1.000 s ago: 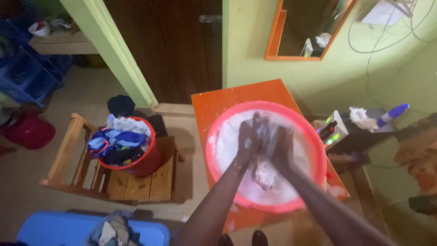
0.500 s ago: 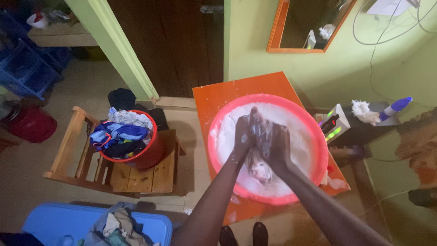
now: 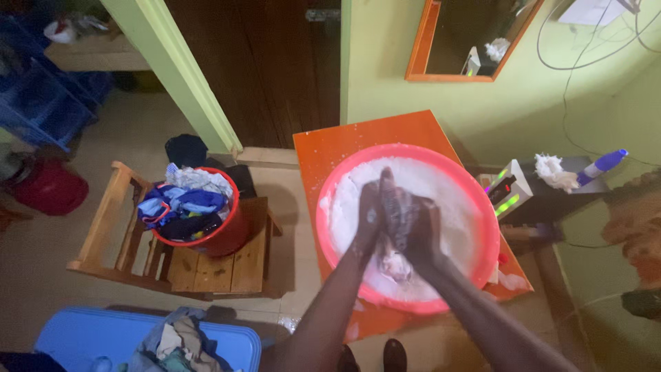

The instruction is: The person hand washes a white garment in a pink basin filled with soapy water. They repeatedly submerge, agitate, and wring the fabric to clean it.

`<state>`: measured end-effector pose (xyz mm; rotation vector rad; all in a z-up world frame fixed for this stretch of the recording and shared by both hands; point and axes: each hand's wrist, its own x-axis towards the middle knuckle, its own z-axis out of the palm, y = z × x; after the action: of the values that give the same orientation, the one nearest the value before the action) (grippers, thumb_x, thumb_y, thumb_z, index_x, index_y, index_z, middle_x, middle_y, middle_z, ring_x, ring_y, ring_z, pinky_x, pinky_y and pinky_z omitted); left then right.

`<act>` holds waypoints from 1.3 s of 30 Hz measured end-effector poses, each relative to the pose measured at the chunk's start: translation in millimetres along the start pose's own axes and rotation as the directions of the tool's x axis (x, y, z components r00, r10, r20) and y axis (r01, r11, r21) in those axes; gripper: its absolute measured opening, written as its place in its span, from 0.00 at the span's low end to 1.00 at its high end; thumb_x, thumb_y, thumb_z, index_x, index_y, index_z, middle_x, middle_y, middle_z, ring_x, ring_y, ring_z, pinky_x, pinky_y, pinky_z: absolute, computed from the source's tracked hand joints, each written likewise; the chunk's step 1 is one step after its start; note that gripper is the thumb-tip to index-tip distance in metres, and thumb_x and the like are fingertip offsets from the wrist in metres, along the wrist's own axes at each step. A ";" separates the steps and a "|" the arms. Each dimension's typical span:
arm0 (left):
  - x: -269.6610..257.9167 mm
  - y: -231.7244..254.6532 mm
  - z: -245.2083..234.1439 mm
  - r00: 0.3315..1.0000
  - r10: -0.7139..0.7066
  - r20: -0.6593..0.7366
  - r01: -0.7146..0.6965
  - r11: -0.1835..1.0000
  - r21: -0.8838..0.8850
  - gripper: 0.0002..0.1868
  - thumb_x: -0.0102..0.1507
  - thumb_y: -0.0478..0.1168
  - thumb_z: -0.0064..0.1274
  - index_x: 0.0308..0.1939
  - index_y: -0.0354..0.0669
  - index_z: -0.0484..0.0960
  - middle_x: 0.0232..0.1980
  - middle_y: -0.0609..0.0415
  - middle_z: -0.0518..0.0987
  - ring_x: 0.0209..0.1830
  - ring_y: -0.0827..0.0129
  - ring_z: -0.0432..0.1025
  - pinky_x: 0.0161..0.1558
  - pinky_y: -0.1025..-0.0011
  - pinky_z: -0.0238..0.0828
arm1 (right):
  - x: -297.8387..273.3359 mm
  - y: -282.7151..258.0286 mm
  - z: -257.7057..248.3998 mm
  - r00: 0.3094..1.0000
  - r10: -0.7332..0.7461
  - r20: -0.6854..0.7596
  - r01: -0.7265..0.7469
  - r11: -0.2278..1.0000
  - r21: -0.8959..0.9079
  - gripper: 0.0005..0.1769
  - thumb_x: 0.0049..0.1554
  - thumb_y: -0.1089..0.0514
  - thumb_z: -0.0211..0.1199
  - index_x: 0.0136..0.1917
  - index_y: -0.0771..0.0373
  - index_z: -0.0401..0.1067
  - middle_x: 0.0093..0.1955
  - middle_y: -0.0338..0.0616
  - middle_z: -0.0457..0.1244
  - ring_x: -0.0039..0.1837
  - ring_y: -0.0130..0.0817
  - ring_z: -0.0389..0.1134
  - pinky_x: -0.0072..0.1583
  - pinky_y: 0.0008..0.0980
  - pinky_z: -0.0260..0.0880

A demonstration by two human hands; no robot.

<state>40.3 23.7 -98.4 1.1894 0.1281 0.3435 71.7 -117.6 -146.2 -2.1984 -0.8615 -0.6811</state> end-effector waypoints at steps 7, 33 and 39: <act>-14.0 -18.6 20.5 0.994 0.081 0.067 -0.091 0.982 0.164 0.30 0.73 0.58 0.43 0.23 0.43 0.74 0.18 0.64 0.66 0.18 0.80 0.59 0.19 0.69 0.52 | -1.6 29.7 -3.2 0.999 -0.019 0.041 0.031 0.947 -0.320 0.33 0.46 0.60 0.66 0.66 0.70 0.68 0.48 0.59 0.61 0.49 0.58 0.62 0.50 0.54 0.61; -2.6 -2.3 5.1 0.996 -0.002 -0.091 0.028 0.960 0.278 0.33 0.74 0.57 0.38 0.20 0.40 0.73 0.18 0.58 0.67 0.19 0.74 0.59 0.23 0.64 0.55 | -7.7 -5.2 2.6 0.997 0.061 0.048 -0.065 0.993 0.094 0.18 0.54 0.56 0.67 0.53 0.66 0.67 0.46 0.54 0.63 0.52 0.57 0.62 0.54 0.51 0.59; -9.7 4.3 -5.1 0.996 0.071 -0.052 -0.038 0.881 0.472 0.36 0.73 0.59 0.38 0.17 0.39 0.70 0.15 0.57 0.64 0.18 0.71 0.58 0.24 0.61 0.55 | 39.5 5.7 -36.3 0.872 0.443 0.210 -0.486 0.725 0.488 0.32 0.63 0.42 0.50 0.66 0.72 0.68 0.53 0.49 0.70 0.55 0.45 0.67 0.56 0.43 0.67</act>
<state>28.9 26.4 -97.1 1.6680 0.2476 0.4161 93.5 -132.4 -99.2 -1.8200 -0.4184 -0.0807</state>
